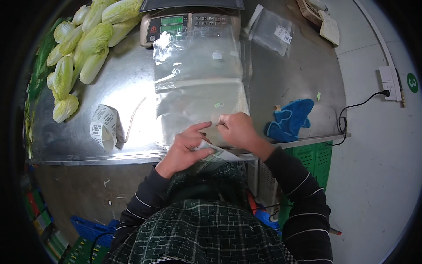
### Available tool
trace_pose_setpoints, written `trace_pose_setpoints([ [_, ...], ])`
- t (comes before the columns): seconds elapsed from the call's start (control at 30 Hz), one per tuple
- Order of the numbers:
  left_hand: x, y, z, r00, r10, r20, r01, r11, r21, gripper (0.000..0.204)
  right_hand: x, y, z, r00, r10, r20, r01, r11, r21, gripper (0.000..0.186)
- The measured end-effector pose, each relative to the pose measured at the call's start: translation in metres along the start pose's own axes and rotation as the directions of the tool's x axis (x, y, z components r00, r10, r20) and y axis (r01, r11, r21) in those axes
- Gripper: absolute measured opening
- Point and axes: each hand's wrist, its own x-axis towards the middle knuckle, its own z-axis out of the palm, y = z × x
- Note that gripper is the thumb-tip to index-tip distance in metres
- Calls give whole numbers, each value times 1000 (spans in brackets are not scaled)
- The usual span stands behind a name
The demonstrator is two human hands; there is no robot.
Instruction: Labeling plastic bags for food packaging using stickers from a sheet.
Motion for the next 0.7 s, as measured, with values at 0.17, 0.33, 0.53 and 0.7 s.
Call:
trace_pose_setpoints([
  [0.17,4,0,6,990,107,96,-122,978,167,14,3,-11,-18,941,261,217,-327,867,376,18],
  [0.33,7,5,8,975,206,82,-220,939,263,14,5,-15,-31,925,321,204,-376,848,373,21],
  [0.53,18,5,12,971,231,66,-240,921,308,20,1,1,-25,948,204,244,-309,769,559,20],
  [0.7,17,-2,13,969,244,41,-245,923,296,22,0,-4,-42,891,261,372,-412,808,421,21],
])
